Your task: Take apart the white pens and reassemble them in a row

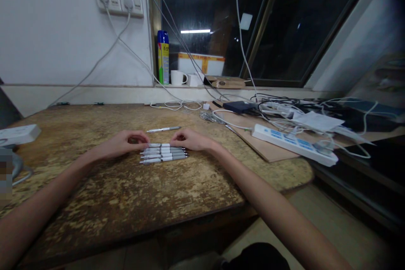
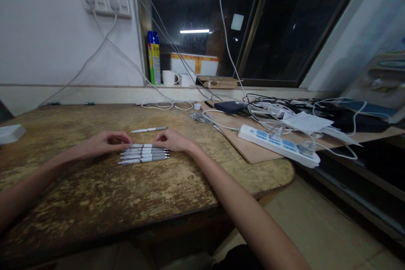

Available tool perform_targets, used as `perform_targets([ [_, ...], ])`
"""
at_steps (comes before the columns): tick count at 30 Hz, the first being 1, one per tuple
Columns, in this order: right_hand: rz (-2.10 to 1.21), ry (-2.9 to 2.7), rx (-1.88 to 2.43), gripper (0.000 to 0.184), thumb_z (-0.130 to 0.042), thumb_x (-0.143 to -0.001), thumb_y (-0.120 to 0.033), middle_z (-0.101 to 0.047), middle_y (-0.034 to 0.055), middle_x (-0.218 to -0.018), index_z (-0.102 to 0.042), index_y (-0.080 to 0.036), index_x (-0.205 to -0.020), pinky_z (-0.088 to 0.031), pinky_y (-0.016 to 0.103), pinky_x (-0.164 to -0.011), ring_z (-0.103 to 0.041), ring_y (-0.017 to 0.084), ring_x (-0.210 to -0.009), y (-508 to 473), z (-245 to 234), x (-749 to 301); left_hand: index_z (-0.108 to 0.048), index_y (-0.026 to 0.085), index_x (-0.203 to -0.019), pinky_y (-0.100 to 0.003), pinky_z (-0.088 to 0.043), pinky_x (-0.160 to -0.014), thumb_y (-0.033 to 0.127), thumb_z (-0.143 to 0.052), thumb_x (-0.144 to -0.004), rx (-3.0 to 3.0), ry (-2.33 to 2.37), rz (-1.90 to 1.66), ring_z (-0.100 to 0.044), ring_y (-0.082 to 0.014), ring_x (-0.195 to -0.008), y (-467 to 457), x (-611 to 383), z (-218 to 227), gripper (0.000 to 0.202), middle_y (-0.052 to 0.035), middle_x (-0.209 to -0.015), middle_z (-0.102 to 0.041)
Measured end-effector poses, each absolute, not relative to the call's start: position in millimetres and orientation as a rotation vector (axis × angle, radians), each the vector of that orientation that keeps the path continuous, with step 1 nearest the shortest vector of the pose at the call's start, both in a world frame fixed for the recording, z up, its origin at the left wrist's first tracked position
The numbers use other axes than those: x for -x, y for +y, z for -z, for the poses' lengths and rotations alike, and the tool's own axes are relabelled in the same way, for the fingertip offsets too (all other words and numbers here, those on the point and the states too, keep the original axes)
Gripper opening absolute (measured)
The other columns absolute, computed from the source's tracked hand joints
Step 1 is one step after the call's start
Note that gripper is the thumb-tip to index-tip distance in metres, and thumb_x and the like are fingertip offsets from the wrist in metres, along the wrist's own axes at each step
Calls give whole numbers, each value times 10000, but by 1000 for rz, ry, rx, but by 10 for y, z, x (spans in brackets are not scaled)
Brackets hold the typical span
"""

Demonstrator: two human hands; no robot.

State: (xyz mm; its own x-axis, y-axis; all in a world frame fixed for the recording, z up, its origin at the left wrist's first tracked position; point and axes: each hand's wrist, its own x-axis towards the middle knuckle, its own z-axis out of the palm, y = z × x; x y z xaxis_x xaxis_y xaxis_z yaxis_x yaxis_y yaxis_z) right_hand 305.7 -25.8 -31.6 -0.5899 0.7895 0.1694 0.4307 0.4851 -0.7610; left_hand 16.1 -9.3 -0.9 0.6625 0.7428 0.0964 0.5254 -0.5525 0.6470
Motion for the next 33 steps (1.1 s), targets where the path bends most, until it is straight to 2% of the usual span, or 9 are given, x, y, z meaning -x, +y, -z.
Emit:
perform_targets([
  [8, -925, -2232, 1010, 321, -604, -938, -418, -643, 23, -742, -703, -133, -828, -381, 266, -613, -496, 130, -651, -292, 284, -3058, -805, 294, -979, -341, -527, -891, 549, -658, -866, -2273, 1022, -487, -697, -257, -954, -41, -126, 54, 315, -49, -1022, -781],
  [15, -750, -2158, 1105, 241, -552, -947, -317, -671, 30, -814, -694, -143, -859, -382, 260, -657, -530, 144, -711, -320, 247, -3038, -801, 286, -958, -337, -530, -837, 573, -633, -867, -2272, 1068, -575, -697, -266, -911, -79, -166, 72, 345, -49, -956, -783],
  [20, -647, -2116, 1174, 354, -480, -991, -344, -601, -1, -688, -673, -144, -773, -318, 264, -621, -479, 126, -632, -315, 241, -3051, -757, 226, -1008, -347, -505, -806, 575, -533, -925, -2318, 1273, -825, -674, -263, -862, -21, -279, 60, 422, -63, -983, -768],
  [22, -600, -2110, 1212, 405, -456, -1007, -359, -583, -5, -645, -677, -142, -747, -297, 271, -611, -467, 122, -599, -298, 249, -3061, -746, 217, -1027, -367, -492, -863, 531, -521, -936, -2462, 1294, -868, -657, -278, -938, 81, -336, 61, 398, -83, -1021, -753],
  [24, -525, -2104, 1262, 425, -462, -1011, -367, -582, -3, -623, -685, -143, -727, -284, 278, -613, -473, 125, -593, -280, 260, -3070, -738, 219, -1061, -407, -445, -979, 495, -532, -932, -2686, 1243, -830, -612, -302, -1090, 211, -400, 80, 368, -98, -1129, -725],
  [26, -469, -2091, 1288, 406, -483, -1005, -350, -599, 3, -635, -687, -145, -720, -279, 281, -623, -485, 129, -608, -271, 271, -3077, -723, 209, -1121, -449, -402, -1033, 483, -539, -933, -2813, 1234, -766, -577, -312, -1137, 343, -471, 125, 380, -111, -1182, -702],
  [28, -443, -2073, 1300, 376, -491, -999, -311, -616, 9, -652, -683, -147, -720, -281, 281, -632, -489, 131, -617, -268, 284, -3088, -718, 206, -1143, -458, -388, -1038, 488, -532, -947, -2849, 1243, -697, -553, -313, -1161, 456, -542, 193, 390, -118, -1212, -683],
  [33, -372, -2078, 1316, 292, -514, -963, -224, -611, 14, -658, -672, -159, -726, -294, 291, -666, -492, 149, -652, -243, 326, -3158, -720, 200, -1041, -448, -377, -1015, 437, -540, -959, -2862, 1198, -683, -543, -322, -1122, 568, -670, 328, 309, -126, -1135, -680],
])
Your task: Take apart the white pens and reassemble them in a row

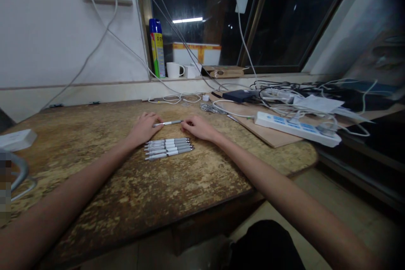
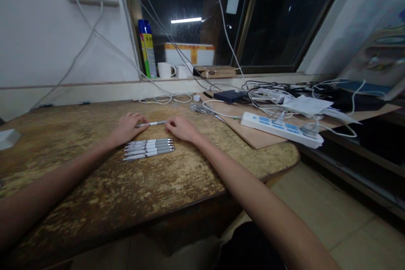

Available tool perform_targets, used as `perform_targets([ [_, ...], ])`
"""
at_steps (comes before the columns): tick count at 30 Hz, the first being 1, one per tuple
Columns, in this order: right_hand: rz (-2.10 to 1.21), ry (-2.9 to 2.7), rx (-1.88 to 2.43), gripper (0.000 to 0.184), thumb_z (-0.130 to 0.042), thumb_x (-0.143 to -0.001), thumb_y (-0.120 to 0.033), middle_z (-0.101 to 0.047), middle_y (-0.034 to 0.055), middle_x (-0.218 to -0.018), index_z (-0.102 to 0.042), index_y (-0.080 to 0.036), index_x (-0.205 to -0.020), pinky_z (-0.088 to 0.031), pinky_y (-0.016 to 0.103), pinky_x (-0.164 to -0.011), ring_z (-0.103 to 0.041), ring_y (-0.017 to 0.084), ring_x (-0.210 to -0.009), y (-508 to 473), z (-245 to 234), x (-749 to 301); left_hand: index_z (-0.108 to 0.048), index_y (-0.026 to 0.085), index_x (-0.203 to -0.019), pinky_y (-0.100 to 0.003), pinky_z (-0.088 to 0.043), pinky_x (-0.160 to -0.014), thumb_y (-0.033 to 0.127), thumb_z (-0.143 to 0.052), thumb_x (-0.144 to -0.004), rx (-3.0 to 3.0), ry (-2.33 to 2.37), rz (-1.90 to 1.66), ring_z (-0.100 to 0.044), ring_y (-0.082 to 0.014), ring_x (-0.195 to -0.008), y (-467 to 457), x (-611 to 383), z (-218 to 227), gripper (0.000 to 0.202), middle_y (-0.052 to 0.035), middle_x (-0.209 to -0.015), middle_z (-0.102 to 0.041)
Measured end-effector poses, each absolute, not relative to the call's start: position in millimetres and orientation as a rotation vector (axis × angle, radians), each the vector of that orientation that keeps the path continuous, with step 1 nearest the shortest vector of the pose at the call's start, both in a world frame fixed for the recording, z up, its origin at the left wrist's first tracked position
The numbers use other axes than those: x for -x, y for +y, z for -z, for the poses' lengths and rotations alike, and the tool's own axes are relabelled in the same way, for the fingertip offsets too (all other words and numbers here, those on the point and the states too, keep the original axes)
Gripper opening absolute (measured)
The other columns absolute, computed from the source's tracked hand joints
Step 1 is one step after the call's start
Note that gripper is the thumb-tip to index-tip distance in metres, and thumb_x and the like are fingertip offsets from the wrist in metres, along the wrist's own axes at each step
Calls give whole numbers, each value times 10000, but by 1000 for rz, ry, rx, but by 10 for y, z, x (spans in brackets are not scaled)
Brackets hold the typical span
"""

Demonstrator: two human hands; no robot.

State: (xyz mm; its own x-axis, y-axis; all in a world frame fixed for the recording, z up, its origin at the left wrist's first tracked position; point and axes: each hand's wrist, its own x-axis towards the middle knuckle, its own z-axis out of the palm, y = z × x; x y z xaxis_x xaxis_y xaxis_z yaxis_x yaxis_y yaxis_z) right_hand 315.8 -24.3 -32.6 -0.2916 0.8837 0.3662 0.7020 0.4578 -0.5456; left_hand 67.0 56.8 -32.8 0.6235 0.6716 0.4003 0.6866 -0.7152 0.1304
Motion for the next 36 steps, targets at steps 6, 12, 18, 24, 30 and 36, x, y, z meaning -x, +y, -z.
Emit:
perform_targets([
  [6, -203, -1953, 1217, 171, -538, -973, -265, -643, 80, -950, -678, -185, -913, -381, 329, -824, -549, 221, -914, -197, 378, -3207, -655, 199, -1059, -457, -379, -969, 436, -467, -1013, 2782, -1160, 726, -554, -325, -1070, 321, -643, 228, 307, -125, -1119, -687],
  [12, -205, -2033, 1061, 166, -645, -927, -241, -622, 99, -1110, -630, -224, -1092, -391, 387, -958, -534, 266, -1049, -250, 387, -3145, -625, 212, -1118, -417, -389, -958, 415, -391, -1053, 2775, -1162, 815, -576, -296, -1055, 8, -581, 124, 317, -90, -1102, -693],
  [18, -110, -2166, 1061, 117, -519, -1018, -239, -665, 108, -1057, -625, -201, -1049, -406, 384, -912, -566, 265, -1008, -223, 409, -3110, -624, 195, -1062, -379, -423, -868, 430, -364, -1060, 2792, -1178, 779, -617, -274, -931, -104, -637, 87, 350, -82, -971, -698],
  [24, 88, -2276, 1187, 140, -512, -1034, -229, -681, 100, -1041, -638, -171, -1055, -422, 356, -874, -574, 234, -958, -236, 410, -3114, -638, 193, -1072, -350, -443, -764, 437, -322, -1068, 2756, -1200, 707, -647, -267, -873, -201, -693, 60, 399, -103, -977, -718],
  [30, 380, -2366, 1289, 196, -466, -1060, -230, -701, 125, -1125, -643, -160, -1105, -427, 371, -911, -597, 245, -1019, -240, 409, -3126, -673, 190, -1039, -349, -440, -754, 439, -290, -1062, 2680, -1261, 624, -656, -278, -845, -216, -751, 88, 457, -115, -969, -740],
  [36, 473, -2346, 1363, 228, -468, -996, -62, -731, 133, -1115, -659, -144, -1092, -417, 391, -928, -624, 255, -1020, -319, 332, -3033, -673, 169, -832, -305, -421, -712, 435, -370, -1008, 2921, -1325, 761, -602, -239, -772, -93, -741, 25, 440, -83, -842, -713],
])
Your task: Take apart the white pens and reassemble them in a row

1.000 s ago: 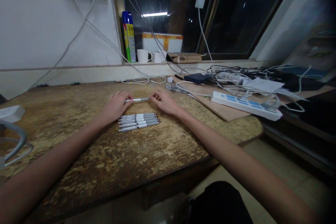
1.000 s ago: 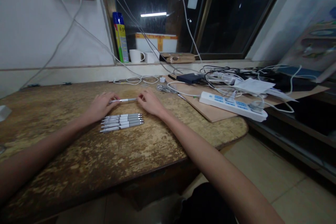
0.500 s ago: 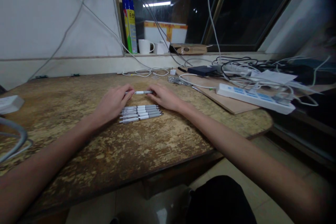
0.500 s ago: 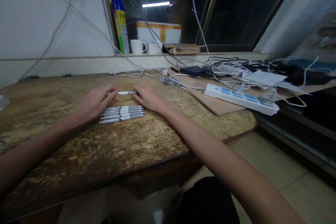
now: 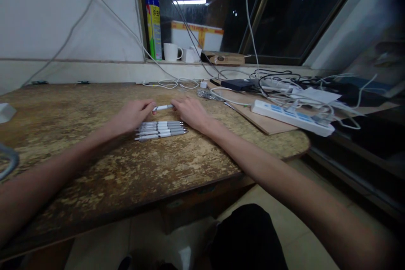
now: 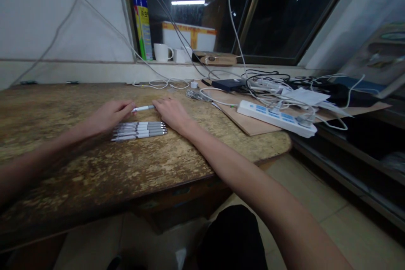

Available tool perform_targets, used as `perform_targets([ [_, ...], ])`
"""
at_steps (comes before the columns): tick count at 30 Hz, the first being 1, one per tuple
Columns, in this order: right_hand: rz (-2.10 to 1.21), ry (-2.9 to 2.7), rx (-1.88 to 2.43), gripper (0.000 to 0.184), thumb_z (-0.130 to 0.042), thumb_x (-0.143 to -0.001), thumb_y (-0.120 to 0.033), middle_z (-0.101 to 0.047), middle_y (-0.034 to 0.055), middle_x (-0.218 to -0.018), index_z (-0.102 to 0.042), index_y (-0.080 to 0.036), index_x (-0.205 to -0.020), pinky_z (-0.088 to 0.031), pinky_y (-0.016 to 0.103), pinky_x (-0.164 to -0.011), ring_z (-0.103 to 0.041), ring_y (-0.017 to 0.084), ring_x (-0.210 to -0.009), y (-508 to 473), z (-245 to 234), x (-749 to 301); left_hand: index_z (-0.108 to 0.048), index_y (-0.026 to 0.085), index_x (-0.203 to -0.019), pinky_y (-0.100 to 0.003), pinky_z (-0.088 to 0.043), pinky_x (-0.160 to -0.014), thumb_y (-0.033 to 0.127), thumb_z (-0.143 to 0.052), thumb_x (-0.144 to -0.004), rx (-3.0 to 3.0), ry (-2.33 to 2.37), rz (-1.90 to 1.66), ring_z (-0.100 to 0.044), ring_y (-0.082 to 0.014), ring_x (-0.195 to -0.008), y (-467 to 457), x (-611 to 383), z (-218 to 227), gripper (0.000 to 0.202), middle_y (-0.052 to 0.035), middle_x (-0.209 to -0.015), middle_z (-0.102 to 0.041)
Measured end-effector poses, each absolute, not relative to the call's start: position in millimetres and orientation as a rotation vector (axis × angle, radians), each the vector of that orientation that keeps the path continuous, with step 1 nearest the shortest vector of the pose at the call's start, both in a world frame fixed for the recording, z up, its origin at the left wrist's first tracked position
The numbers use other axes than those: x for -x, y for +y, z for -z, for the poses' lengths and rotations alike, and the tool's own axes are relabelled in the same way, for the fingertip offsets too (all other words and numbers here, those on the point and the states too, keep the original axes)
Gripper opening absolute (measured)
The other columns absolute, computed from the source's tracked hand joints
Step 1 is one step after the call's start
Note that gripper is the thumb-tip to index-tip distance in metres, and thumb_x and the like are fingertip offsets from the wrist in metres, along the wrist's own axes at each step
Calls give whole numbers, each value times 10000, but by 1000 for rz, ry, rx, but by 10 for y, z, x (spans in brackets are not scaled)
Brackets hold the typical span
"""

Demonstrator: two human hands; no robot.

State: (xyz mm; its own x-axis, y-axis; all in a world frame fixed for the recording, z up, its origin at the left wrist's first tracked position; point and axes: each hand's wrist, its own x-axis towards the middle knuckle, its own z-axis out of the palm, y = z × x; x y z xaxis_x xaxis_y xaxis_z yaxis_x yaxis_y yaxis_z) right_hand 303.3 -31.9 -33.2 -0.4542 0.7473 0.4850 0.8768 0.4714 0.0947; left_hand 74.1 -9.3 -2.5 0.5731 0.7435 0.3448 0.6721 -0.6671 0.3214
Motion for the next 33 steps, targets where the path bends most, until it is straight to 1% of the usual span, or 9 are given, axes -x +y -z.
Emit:
perform_targets([
  [4, 533, -2275, 1390, 317, -457, -930, 16, -720, 146, -1114, -656, -142, -1120, -420, 396, -897, -623, 268, -996, -332, 268, -2975, -622, 185, -715, -277, -376, -626, 414, -456, -945, -2443, 1157, -720, -501, -190, -650, 42, -704, -5, 364, -23, -671, -596],
  [8, 586, -2241, 1336, 331, -413, -951, 13, -712, 146, -1097, -660, -147, -1101, -422, 402, -899, -611, 278, -1025, -297, 232, -2976, -586, 202, -682, -280, -305, -547, 424, -474, -931, -2301, 1146, -702, -405, -168, -557, 88, -695, 40, 351, 4, -563, -459],
  [12, 543, -2230, 1289, 278, -425, -992, -41, -698, 133, -1119, -654, -153, -1104, -439, 388, -891, -602, 267, -1047, -281, 220, -3023, -598, 193, -733, -268, -310, -559, 453, -475, -941, -2361, 1099, -766, -446, -170, -607, 64, -669, 70, 355, -5, -636, -518],
  [15, 426, -2273, 1195, 177, -499, -1035, -200, -687, 124, -1151, -653, -155, -1109, -439, 391, -951, -581, 260, -1102, -281, 242, -3063, -570, 190, -725, -264, -319, -581, 492, -453, -970, -2472, 1098, -802, -479, -173, -641, 36, -626, 69, 406, -8, -665, -548],
  [18, 236, -2311, 1097, 218, -494, -1057, -300, -691, 109, -1148, -658, -166, -1109, -430, 390, -1002, -578, 242, -1117, -273, 280, -3099, -572, 190, -740, -268, -311, -576, 512, -424, -996, -2517, 1103, -776, -481, -171, -621, -4, -593, 80, 437, -1, -648, -547],
  [23, 30, -2259, 1011, 118, -584, -1009, -267, -685, 86, -1115, -650, -189, -1066, -452, 370, -969, -590, 225, -1061, -257, 312, -3146, -592, 192, -759, -273, -297, -572, 520, -429, -999, -2530, 1126, -772, -468, -172, -616, -72, -600, 99, 438, 6, -640, -541],
  [26, -34, -2210, 993, 147, -651, -960, -265, -682, 81, -1132, -637, -191, -1086, -457, 360, -956, -590, 224, -1057, -270, 303, -3139, -598, 192, -756, -276, -294, -581, 517, -426, -1000, -2540, 1139, -796, -465, -175, -622, -99, -621, 91, 441, 8, -629, -529],
  [30, -102, -2214, 1075, 191, -549, -1026, -337, -692, 84, -1145, -661, -189, -1074, -428, 354, -1001, -591, 218, -1105, -302, 269, -3106, -614, 191, -774, -279, -310, -601, 509, -432, -1000, -2536, 1127, -813, -487, -177, -639, -114, -625, 85, 431, 3, -664, -572],
  [33, -139, -2214, 1082, 186, -524, -1036, -301, -702, 78, -1116, -670, -187, -1043, -425, 337, -1001, -599, 202, -1095, -323, 250, -3092, -611, 191, -770, -281, -317, -609, 506, -426, -1005, -2542, 1124, -809, -497, -180, -649, -126, -613, 91, 435, -1, -674, -582],
])
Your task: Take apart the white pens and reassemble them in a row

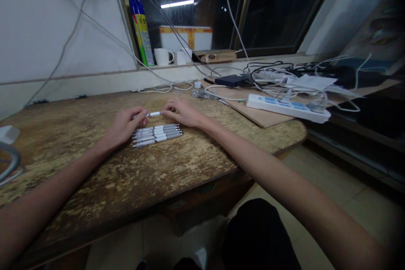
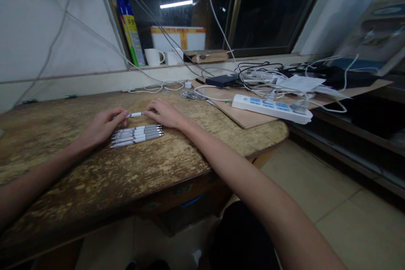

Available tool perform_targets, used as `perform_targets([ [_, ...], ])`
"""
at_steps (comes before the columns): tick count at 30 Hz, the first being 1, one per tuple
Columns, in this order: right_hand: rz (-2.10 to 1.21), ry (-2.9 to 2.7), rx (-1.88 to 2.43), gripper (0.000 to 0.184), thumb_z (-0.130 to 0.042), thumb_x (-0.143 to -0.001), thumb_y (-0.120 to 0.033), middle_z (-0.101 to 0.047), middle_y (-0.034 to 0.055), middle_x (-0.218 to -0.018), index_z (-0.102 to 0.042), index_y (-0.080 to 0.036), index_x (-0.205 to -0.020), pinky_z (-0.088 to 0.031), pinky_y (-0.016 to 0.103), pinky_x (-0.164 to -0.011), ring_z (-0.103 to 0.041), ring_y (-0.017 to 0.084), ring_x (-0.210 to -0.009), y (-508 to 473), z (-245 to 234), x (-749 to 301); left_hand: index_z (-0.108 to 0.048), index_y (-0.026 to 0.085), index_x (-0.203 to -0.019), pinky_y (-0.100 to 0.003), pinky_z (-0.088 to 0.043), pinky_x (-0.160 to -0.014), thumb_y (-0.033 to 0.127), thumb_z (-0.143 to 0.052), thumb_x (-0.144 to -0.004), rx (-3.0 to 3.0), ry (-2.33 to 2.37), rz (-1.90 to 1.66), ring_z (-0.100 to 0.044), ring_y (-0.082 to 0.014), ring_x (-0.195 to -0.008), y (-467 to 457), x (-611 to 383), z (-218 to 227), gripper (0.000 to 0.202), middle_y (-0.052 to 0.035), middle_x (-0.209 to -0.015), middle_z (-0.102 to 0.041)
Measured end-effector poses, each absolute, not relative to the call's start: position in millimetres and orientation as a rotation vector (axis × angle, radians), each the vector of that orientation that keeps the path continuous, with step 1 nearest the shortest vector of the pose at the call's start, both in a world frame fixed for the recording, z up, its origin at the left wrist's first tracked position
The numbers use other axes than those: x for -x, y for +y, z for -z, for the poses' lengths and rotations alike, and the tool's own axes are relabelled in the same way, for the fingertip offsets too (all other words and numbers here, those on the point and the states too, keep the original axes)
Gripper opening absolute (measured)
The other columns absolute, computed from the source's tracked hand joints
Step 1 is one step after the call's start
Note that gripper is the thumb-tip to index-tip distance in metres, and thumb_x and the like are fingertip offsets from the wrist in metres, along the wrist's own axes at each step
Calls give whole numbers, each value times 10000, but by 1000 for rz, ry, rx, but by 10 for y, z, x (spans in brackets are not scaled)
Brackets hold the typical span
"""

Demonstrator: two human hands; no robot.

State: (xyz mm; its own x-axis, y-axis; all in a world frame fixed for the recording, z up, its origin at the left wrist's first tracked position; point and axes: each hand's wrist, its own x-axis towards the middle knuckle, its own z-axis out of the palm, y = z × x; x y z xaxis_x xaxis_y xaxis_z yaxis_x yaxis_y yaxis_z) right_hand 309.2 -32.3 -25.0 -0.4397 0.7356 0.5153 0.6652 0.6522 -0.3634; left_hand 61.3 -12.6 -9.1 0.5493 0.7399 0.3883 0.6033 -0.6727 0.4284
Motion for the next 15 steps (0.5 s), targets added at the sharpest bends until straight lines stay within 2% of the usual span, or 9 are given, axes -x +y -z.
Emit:
perform_targets([
  [2, -171, -2191, 1046, 132, -594, -992, -273, -702, 78, -1122, -662, -186, -1063, -449, 324, -961, -609, 197, -1058, -328, 253, -3088, -605, 190, -771, -282, -327, -617, 501, -413, -1011, -2545, 1116, -806, -502, -184, -657, -142, -609, 96, 437, -4, -682, -590],
  [5, -228, -2173, 1016, 167, -635, -961, -287, -711, 82, -1133, -664, -188, -1092, -466, 320, -916, -619, 198, -1024, -309, 287, -3082, -596, 191, -762, -285, -344, -633, 500, -399, -1017, -2548, 1092, -822, -516, -189, -668, -158, -611, 106, 446, -5, -684, -583],
  [10, -314, -2172, 994, 266, -527, -1021, -360, -726, 73, -1002, -698, -160, -989, -460, 318, -860, -630, 185, -918, -245, 359, -3091, -590, 189, -740, -288, -343, -652, 477, -414, -1015, -2560, 1074, -835, -522, -185, -668, -139, -618, 127, 435, -2, -682, -584],
  [15, -368, -2110, 909, 240, -647, -940, -340, -719, 78, -1041, -673, -139, -1069, -464, 295, -842, -631, 177, -928, -260, 361, -3083, -607, 185, -762, -283, -331, -644, 480, -411, -1026, -2548, 1056, -821, -511, -178, -657, -129, -616, 145, 442, 6, -671, -585],
])
